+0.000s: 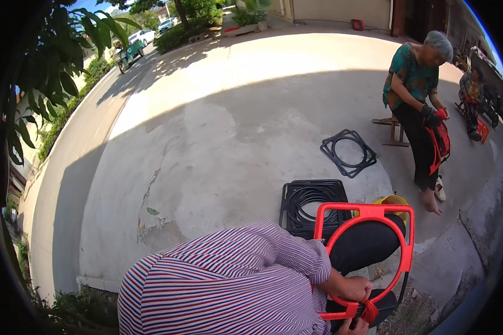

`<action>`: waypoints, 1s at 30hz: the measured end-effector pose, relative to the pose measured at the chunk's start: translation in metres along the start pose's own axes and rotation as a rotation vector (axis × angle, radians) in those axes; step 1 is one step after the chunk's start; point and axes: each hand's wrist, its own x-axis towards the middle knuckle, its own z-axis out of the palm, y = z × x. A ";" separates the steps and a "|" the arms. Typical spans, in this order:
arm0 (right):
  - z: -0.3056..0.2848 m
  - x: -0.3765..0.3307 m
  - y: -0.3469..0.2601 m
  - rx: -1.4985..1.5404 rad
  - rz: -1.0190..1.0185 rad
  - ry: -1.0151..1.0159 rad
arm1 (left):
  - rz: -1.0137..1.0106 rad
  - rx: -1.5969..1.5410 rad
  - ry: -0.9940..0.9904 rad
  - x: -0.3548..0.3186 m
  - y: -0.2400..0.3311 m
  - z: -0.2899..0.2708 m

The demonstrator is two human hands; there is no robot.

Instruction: Wrapping red rope around a plastic frame to create a woven furniture part.

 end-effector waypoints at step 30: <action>0.004 0.006 0.000 0.195 -0.254 0.027 | 0.631 0.403 -0.353 0.030 -0.017 -0.018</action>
